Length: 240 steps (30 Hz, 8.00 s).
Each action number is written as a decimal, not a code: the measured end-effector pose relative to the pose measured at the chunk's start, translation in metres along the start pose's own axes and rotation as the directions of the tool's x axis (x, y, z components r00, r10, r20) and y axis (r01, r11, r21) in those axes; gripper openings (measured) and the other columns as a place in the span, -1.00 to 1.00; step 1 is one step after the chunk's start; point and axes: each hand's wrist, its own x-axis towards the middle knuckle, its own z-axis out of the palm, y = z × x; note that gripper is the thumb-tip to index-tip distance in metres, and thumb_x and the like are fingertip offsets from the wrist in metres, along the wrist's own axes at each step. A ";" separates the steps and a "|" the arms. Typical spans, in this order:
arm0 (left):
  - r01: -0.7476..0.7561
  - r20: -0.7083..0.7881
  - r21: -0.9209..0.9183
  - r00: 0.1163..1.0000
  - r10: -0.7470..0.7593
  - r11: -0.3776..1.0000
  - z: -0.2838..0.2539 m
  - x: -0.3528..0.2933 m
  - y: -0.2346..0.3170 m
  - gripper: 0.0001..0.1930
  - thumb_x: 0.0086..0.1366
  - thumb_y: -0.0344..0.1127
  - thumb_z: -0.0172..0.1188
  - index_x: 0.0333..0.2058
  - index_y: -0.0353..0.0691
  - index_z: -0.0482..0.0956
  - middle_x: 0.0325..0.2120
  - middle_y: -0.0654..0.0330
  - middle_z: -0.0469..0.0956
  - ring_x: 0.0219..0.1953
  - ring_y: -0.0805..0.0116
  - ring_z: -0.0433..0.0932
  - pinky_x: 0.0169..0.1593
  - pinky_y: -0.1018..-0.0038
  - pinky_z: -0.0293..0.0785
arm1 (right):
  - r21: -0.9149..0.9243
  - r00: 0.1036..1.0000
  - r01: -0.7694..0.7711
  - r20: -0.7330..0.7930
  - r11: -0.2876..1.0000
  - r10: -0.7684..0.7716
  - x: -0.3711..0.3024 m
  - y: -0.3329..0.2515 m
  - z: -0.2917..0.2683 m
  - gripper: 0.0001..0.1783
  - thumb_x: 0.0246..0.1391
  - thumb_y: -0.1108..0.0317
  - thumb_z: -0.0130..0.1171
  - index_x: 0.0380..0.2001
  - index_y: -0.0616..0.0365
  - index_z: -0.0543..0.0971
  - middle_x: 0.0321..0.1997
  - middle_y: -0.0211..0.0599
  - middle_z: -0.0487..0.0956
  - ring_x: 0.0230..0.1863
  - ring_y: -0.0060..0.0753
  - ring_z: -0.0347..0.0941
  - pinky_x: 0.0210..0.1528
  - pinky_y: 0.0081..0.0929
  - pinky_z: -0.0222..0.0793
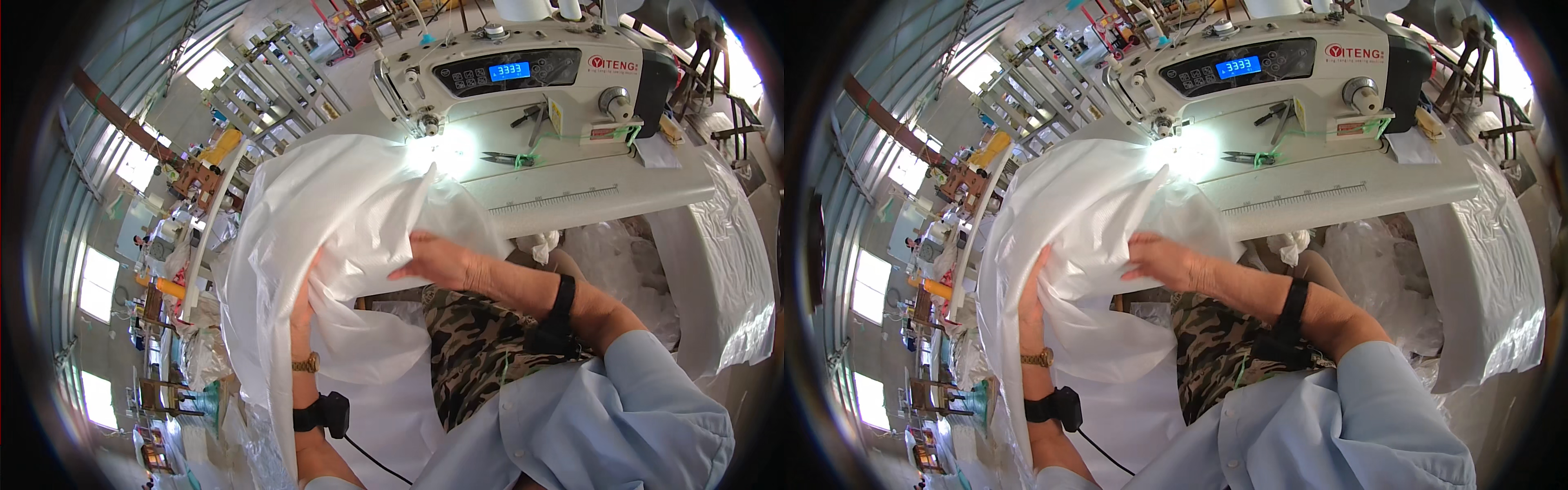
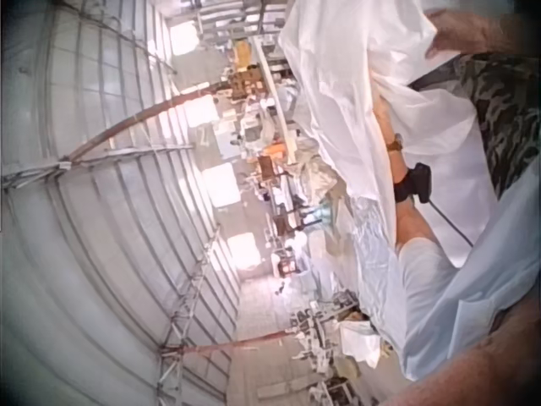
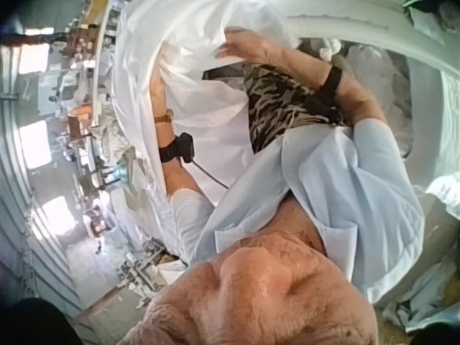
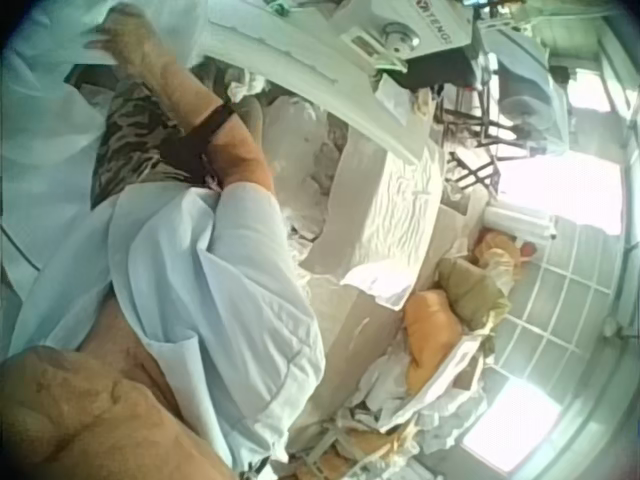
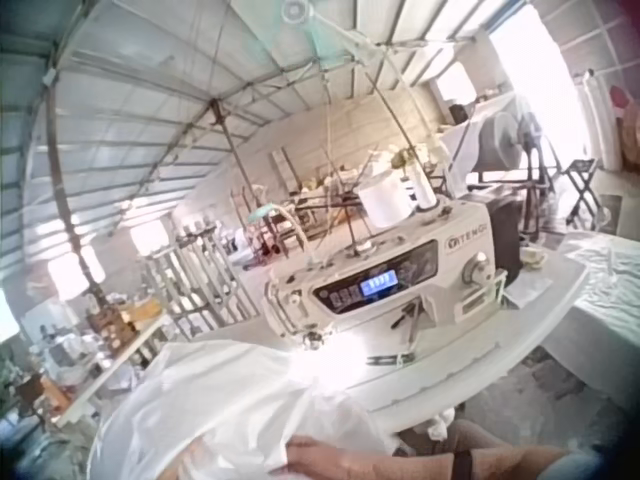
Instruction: Sewing a large white plastic or synthetic fabric sheet using an industrial sewing machine.
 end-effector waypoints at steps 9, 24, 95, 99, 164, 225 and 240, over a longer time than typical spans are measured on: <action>0.136 0.392 0.459 0.856 -0.338 0.878 -0.035 -0.092 -0.073 -0.62 0.26 -0.50 0.17 0.08 -0.17 0.53 0.05 0.10 0.50 0.10 0.28 0.44 0.17 0.45 0.36 | -0.437 0.597 -0.329 0.591 0.837 0.542 -0.060 0.049 0.047 -0.70 0.30 0.29 -0.04 -0.28 0.32 0.56 -0.47 -0.22 0.60 -0.37 -0.46 0.57 -0.20 -0.49 0.49; -0.370 0.429 0.750 0.903 0.021 0.548 0.038 -0.112 -0.068 -0.89 0.23 -0.34 0.19 -0.36 -0.26 0.58 -0.52 0.02 0.59 -0.46 0.01 0.58 -0.40 0.32 0.47 | -0.851 0.878 0.443 0.476 0.282 0.057 -0.095 0.047 0.029 -0.80 0.13 0.24 0.17 -0.35 0.16 0.59 -0.45 -0.13 0.59 -0.38 0.02 0.54 -0.28 -0.18 0.47; -0.044 0.306 0.354 0.949 -0.071 0.934 0.047 -0.102 -0.062 -0.80 0.35 -0.47 -0.01 -0.19 -0.42 0.57 -0.58 0.37 0.44 -0.53 0.69 0.28 -0.47 0.66 0.21 | -0.793 0.883 0.026 -0.268 0.609 -0.386 -0.075 0.014 -0.014 -0.66 0.16 0.29 0.19 -0.07 0.27 0.50 -0.21 -0.24 0.61 -0.29 -0.41 0.55 -0.34 -0.49 0.46; -0.080 0.286 0.300 0.958 -0.009 0.950 0.049 -0.099 -0.055 -0.82 0.38 -0.41 0.05 -0.25 -0.42 0.57 -0.56 0.40 0.42 -0.51 0.70 0.25 -0.46 0.67 0.19 | -0.745 0.742 0.032 -0.429 0.666 -0.516 -0.058 0.012 -0.025 -0.41 0.17 0.28 0.17 0.18 0.38 0.32 0.13 -0.03 0.44 -0.21 -0.40 0.52 -0.28 -0.47 0.44; 0.372 0.194 -0.123 0.918 -0.345 0.920 0.064 -0.130 -0.104 -0.82 0.24 -0.32 0.34 -0.43 -0.31 0.61 -0.55 0.33 0.59 -0.55 0.67 0.46 -0.48 0.71 0.37 | -0.339 0.989 -0.150 -0.054 0.929 0.140 -0.121 0.064 -0.034 -0.64 0.35 0.15 0.00 -0.34 0.25 0.56 -0.37 -0.37 0.59 -0.32 -0.63 0.52 -0.16 -0.60 0.52; 0.284 0.369 -0.121 0.902 -0.222 0.951 0.115 -0.106 -0.079 -0.58 0.29 -0.30 0.20 0.08 -0.37 0.49 -0.46 0.41 0.47 -0.49 0.73 0.32 -0.45 0.68 0.25 | -0.981 0.857 0.188 0.183 -0.037 -0.483 -0.100 -0.021 -0.010 -0.69 0.02 0.60 0.16 -0.11 0.26 0.53 -0.18 -0.12 0.51 -0.18 -0.14 0.53 -0.16 -0.35 0.48; -0.469 0.295 0.647 0.881 0.370 0.602 0.104 -0.047 -0.040 -0.85 0.15 -0.43 0.16 -0.55 -0.39 0.49 -0.66 -0.05 0.46 -0.61 0.09 0.45 -0.45 0.32 0.36 | -0.802 0.796 -0.058 -0.397 0.595 -0.457 -0.062 -0.034 -0.049 -0.56 0.23 0.37 0.09 0.15 0.25 0.36 -0.20 -0.22 0.63 -0.25 -0.50 0.54 -0.18 -0.51 0.44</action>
